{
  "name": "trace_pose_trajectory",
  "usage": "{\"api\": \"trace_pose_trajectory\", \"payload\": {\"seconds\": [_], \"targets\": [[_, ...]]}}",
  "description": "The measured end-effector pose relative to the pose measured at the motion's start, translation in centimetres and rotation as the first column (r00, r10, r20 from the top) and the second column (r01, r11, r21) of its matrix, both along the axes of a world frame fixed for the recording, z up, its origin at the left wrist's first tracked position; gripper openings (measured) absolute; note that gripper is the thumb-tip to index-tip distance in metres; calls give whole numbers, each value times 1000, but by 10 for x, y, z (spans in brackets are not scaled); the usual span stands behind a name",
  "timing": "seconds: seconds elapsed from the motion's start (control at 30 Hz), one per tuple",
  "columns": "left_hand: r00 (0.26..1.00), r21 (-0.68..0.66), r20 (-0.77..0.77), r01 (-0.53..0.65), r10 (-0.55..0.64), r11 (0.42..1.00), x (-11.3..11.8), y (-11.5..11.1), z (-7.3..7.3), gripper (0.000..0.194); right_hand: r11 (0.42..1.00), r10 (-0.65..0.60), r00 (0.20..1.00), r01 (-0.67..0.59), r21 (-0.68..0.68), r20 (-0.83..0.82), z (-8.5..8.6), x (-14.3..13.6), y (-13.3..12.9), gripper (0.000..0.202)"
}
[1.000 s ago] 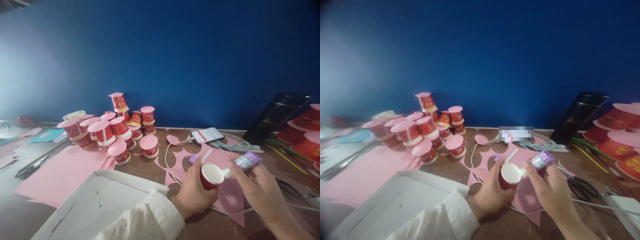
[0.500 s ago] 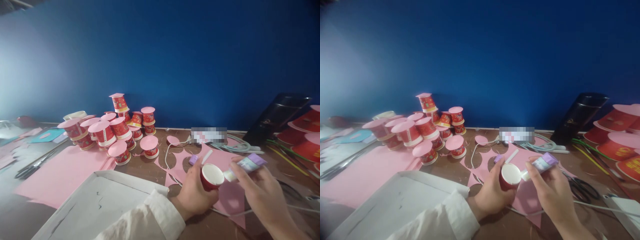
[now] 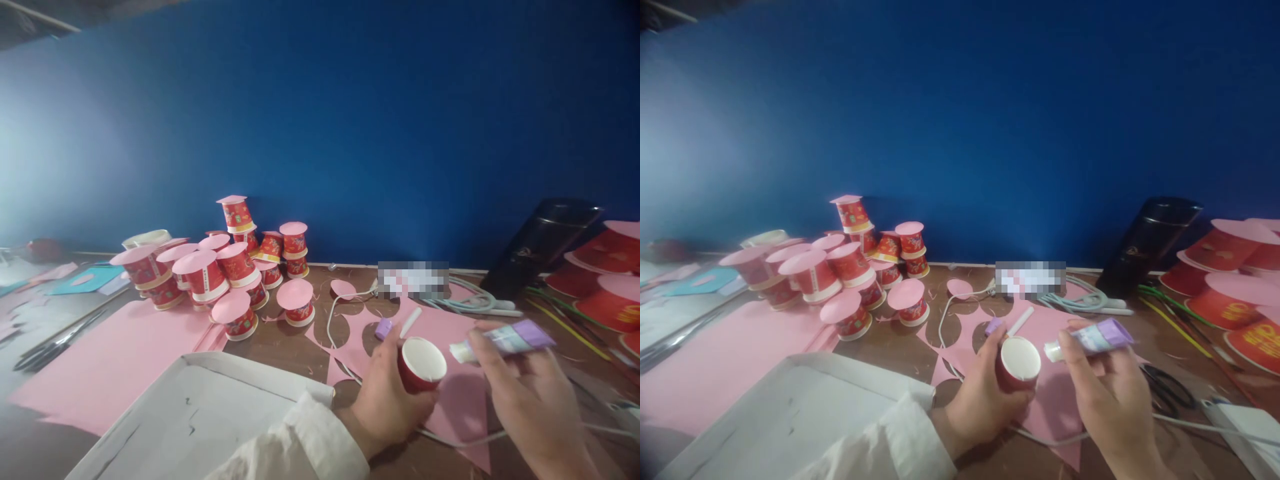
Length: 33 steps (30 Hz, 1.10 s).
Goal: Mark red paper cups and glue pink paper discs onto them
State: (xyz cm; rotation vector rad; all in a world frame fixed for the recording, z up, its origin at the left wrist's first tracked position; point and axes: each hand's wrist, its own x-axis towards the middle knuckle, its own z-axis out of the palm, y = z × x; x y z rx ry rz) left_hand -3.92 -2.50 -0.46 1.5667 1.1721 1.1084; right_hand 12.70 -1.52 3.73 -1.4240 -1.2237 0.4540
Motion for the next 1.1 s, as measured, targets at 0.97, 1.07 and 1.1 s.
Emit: {"api": "trace_pose_trajectory", "payload": {"seconds": [0.97,1.07,1.1], "targets": [[999,-90,-28,-23,21,996,-1,0,-3,107,995,13,990,1,-102,138,-4,12,11,44],[1000,-25,2,15,-15,1000,-3,-1,-6,122,995,-42,995,50,-92,92,-5,17,15,46],[999,22,37,27,-28,999,-4,-2,-5,123,994,-61,993,69,-89,97,-8,20,16,47]]}}
